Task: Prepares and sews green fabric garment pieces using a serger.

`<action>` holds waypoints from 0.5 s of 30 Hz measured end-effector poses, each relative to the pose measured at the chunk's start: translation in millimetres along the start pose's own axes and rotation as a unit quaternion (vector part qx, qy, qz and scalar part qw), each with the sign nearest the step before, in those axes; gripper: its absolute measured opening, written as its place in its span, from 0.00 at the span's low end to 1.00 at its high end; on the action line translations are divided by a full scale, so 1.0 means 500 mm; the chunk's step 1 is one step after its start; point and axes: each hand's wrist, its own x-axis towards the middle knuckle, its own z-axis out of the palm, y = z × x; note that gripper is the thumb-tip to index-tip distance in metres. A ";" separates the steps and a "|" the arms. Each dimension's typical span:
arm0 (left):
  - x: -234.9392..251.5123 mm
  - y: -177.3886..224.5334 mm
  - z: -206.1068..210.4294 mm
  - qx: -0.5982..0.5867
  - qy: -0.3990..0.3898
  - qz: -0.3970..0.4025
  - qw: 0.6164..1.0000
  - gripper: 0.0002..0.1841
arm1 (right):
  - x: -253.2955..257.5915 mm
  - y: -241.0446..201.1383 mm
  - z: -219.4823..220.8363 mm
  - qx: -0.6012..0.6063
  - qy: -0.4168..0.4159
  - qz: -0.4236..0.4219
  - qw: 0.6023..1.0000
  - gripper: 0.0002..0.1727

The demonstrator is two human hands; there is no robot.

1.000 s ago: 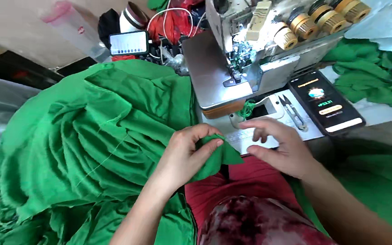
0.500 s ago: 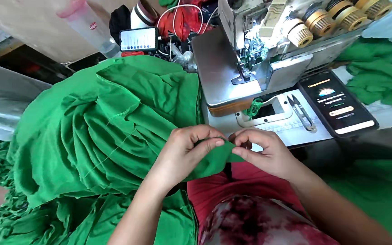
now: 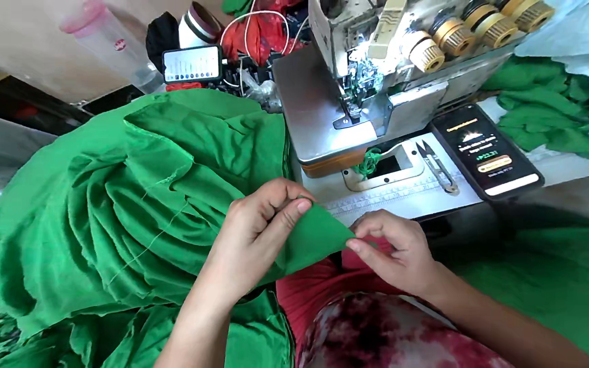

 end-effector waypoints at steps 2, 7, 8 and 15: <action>0.002 0.002 0.002 -0.009 -0.004 -0.003 1.000 0.07 | -0.006 -0.002 0.004 0.000 0.001 0.006 1.000 0.07; 0.006 0.010 0.004 -0.017 -0.017 0.006 1.000 0.08 | 0.000 0.001 -0.005 -0.045 0.022 -0.019 0.999 0.12; 0.008 0.011 0.005 -0.014 -0.016 0.007 1.000 0.08 | 0.000 -0.001 -0.005 -0.058 0.027 -0.033 0.997 0.12; 0.012 0.016 0.007 0.002 -0.003 0.009 1.000 0.06 | -0.009 -0.010 0.009 -0.067 -0.004 -0.063 0.996 0.12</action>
